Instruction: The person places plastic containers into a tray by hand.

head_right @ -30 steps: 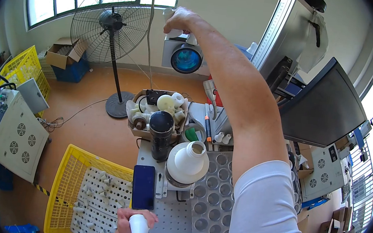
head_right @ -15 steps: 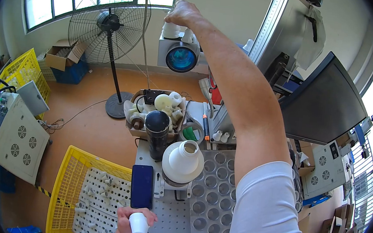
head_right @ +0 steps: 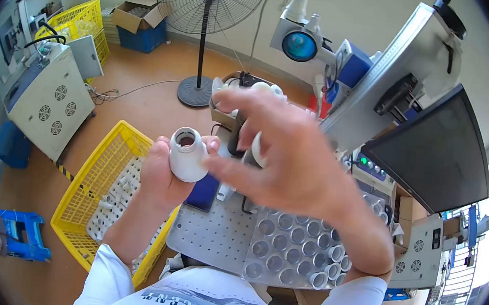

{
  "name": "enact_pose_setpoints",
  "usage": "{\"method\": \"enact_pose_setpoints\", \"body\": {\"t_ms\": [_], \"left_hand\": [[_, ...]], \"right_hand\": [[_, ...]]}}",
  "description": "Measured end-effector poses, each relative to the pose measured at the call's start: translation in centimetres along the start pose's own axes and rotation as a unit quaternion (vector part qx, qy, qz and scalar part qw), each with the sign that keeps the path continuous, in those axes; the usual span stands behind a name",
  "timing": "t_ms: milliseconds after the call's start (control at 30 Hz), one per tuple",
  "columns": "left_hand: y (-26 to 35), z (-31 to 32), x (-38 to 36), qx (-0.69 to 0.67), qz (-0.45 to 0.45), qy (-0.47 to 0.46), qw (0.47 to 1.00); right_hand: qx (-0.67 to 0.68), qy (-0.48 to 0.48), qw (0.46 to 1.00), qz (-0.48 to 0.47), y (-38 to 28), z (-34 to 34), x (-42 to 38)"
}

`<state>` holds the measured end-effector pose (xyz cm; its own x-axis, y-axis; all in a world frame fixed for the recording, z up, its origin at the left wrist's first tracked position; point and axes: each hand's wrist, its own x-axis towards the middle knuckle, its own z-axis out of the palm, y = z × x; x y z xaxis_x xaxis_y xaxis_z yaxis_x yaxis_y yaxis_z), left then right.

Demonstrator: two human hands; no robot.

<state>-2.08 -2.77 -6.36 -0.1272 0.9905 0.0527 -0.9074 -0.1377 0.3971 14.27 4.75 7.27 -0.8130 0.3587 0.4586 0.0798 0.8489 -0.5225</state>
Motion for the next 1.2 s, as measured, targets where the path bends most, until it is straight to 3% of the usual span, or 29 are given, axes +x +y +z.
{"method": "enact_pose_setpoints", "body": {"t_ms": [67,133,233,300,367,500,533,567,600,667,700,733,767,800,833,867,900,933,1033,1167,1200], "left_hand": [[-1.6,-0.6,-0.5,0.007,-0.03,-0.058,0.998],[-3.3,0.3,-1.3,-0.014,0.021,0.097,0.995],[-5.0,-1.6,-2.0,0.023,0.036,-0.007,0.999],[-6.0,-1.8,-2.6,0.023,0.054,-0.068,0.996],[-6.9,-1.7,-2.7,0.134,0.098,-0.099,0.981],[-8.2,-0.7,-3.4,0.252,0.078,-0.085,0.961],[-9.2,-1.5,-3.2,0.272,0.113,-0.073,0.953],[-10.0,-2.1,-3.2,0.291,0.15,-0.061,0.943],[-10.2,-2.3,-3.2,0.29,0.144,-0.064,0.944],[-10.4,-2.8,-3.1,0.207,0.085,-0.089,0.971],[-10.2,-1.3,-3.7,0.187,0.053,-0.033,0.98],[-10.0,-1.1,-3.7,0.187,0.043,-0.036,0.981],[-9.5,-1.3,-3.3,0.193,-0.022,-0.053,0.98],[-9.4,-1.4,-2.9,0.196,-0.087,-0.07,0.974],[-9.7,-1.6,-3.6,0.578,0.075,-0.071,0.809],[-10.0,-1.5,-3.7,0.572,0.069,-0.081,0.813],[-9.8,-0.6,-3.8,0.419,0.002,-0.079,0.905],[-9.9,-0.4,-3.8,0.252,-0.067,-0.071,0.963],[-10.6,-1.0,-3.9,0.256,-0.077,-0.064,0.961],[-12.3,-1.0,-4.2,0.245,-0.054,-0.015,0.968],[-12.7,-1.1,-4.2,0.246,-0.057,-0.015,0.968]], "right_hand": [[0.021,-0.02,0.999,0.026,0.1,2.3,-2.2],[0.111,-0.037,0.986,0.121,0.9,3.3,-4.1],[0.19,-0.051,0.963,0.184,1.2,1.9,-6.4],[0.23,-0.029,0.955,0.184,1.3,1.8,-7.9],[0.31,0.009,0.94,0.139,2.2,2.3,-9.6],[0.242,0.029,0.961,0.132,2.6,1.9,-12.5],[0.239,0.036,0.96,0.137,3.0,2.0,-13.2],[0.267,0.086,0.957,0.078,3.4,2.3,-13.7],[0.291,0.135,0.947,0.016,3.6,2.3,-14.1],[0.288,0.145,0.947,0.02,3.6,1.0,-14.9],[0.33,0.168,0.928,0.035,3.6,0.7,-15.2],[0.371,0.192,0.907,0.05,3.6,0.3,-15.7],[0.433,0.194,0.871,0.129,3.5,-0.5,-16.6],[0.427,0.203,0.871,0.134,4.1,-0.4,-17.4],[0.551,0.219,0.793,0.14,5.3,-0.2,-18.2],[0.662,0.232,0.699,0.142,5.9,-0.2,-19.0],[0.666,0.239,0.692,0.14,5.1,-0.4,-18.7],[0.659,0.247,0.695,0.145,5.1,-0.5,-19.1],[0.685,0.298,0.632,0.207,5.0,-0.4,-19.4],[0.705,0.297,0.613,0.199,5.6,0.5,-21.0],[0.686,0.303,0.629,0.205,5.6,0.7,-21.3]]}}
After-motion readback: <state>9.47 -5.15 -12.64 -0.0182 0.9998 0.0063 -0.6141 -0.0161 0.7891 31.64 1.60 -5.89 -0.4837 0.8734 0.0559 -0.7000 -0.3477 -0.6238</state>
